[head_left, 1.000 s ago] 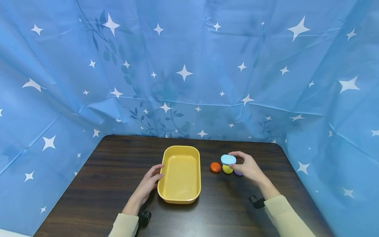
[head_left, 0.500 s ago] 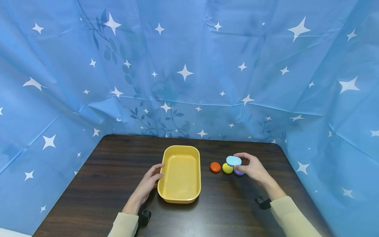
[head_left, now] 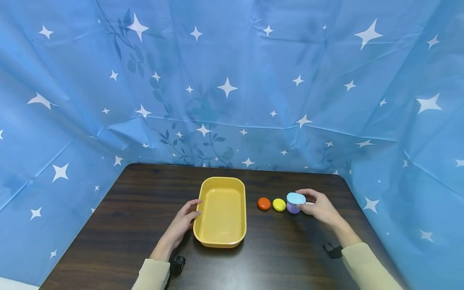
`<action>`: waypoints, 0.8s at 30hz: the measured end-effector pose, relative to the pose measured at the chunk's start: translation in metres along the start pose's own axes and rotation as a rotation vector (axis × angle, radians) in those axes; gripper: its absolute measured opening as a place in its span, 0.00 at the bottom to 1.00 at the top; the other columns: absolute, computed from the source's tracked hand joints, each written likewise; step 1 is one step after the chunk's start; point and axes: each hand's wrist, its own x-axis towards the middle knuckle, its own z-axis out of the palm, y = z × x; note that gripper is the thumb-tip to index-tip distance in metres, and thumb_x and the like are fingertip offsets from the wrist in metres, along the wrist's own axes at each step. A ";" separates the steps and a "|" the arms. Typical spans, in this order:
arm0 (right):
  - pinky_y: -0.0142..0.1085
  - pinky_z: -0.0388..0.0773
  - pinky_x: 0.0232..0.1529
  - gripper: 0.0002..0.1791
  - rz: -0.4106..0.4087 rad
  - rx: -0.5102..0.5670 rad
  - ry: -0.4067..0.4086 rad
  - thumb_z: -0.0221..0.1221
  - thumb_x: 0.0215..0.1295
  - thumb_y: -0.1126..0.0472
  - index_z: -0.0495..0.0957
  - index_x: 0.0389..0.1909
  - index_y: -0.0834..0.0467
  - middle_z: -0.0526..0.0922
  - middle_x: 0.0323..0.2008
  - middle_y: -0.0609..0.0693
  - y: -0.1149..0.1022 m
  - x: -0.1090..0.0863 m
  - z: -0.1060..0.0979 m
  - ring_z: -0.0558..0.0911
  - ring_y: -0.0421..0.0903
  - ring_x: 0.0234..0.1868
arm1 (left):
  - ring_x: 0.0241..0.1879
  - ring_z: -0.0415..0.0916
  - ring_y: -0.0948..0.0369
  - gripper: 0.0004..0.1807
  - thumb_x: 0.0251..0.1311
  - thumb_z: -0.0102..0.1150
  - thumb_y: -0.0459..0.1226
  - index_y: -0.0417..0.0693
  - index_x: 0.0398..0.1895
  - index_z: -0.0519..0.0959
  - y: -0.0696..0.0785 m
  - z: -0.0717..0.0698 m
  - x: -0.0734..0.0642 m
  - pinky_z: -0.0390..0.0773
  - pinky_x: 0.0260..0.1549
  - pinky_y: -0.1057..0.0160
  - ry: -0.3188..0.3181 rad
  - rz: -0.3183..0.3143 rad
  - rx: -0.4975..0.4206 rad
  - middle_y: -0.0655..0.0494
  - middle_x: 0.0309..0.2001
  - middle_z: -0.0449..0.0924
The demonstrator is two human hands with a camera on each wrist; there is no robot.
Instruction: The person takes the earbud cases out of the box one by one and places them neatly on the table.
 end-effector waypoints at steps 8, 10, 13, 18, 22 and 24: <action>0.35 0.83 0.45 0.30 0.012 0.010 0.017 0.67 0.64 0.63 0.71 0.65 0.66 0.75 0.60 0.65 0.004 -0.005 -0.009 0.78 0.55 0.52 | 0.56 0.76 0.51 0.23 0.74 0.52 0.38 0.49 0.71 0.69 -0.001 -0.001 -0.001 0.77 0.55 0.46 -0.005 0.002 -0.005 0.42 0.64 0.70; 0.35 0.83 0.45 0.30 0.015 0.009 0.021 0.67 0.63 0.65 0.71 0.65 0.66 0.76 0.59 0.65 0.005 -0.006 -0.011 0.79 0.54 0.50 | 0.56 0.76 0.51 0.23 0.74 0.52 0.38 0.50 0.71 0.69 0.000 -0.001 -0.001 0.77 0.55 0.46 -0.005 0.001 -0.005 0.42 0.64 0.70; 0.35 0.81 0.44 0.29 0.003 -0.031 0.036 0.67 0.63 0.65 0.72 0.64 0.66 0.77 0.58 0.65 0.006 -0.006 -0.014 0.79 0.53 0.49 | 0.55 0.76 0.51 0.23 0.74 0.51 0.37 0.49 0.71 0.69 0.001 -0.001 -0.001 0.78 0.54 0.47 -0.004 -0.001 -0.007 0.42 0.64 0.71; 0.35 0.78 0.44 0.29 0.002 -0.114 0.054 0.68 0.63 0.61 0.74 0.64 0.65 0.78 0.57 0.63 0.008 -0.005 -0.019 0.79 0.55 0.50 | 0.56 0.76 0.50 0.24 0.74 0.51 0.37 0.48 0.71 0.68 0.001 0.000 -0.001 0.78 0.53 0.47 -0.009 0.000 -0.010 0.41 0.64 0.71; 0.39 0.77 0.45 0.30 0.026 -0.145 0.064 0.68 0.63 0.59 0.74 0.64 0.63 0.77 0.59 0.63 0.010 -0.004 -0.023 0.78 0.56 0.51 | 0.56 0.76 0.50 0.24 0.74 0.51 0.37 0.47 0.71 0.68 0.001 0.000 0.000 0.78 0.53 0.47 -0.012 0.003 -0.008 0.41 0.64 0.70; 0.41 0.77 0.46 0.30 0.032 -0.156 0.071 0.68 0.63 0.59 0.73 0.65 0.64 0.76 0.60 0.64 0.012 -0.003 -0.025 0.78 0.57 0.52 | 0.56 0.77 0.50 0.24 0.74 0.51 0.37 0.48 0.71 0.68 0.001 0.000 0.000 0.78 0.54 0.47 -0.012 0.005 -0.010 0.41 0.64 0.70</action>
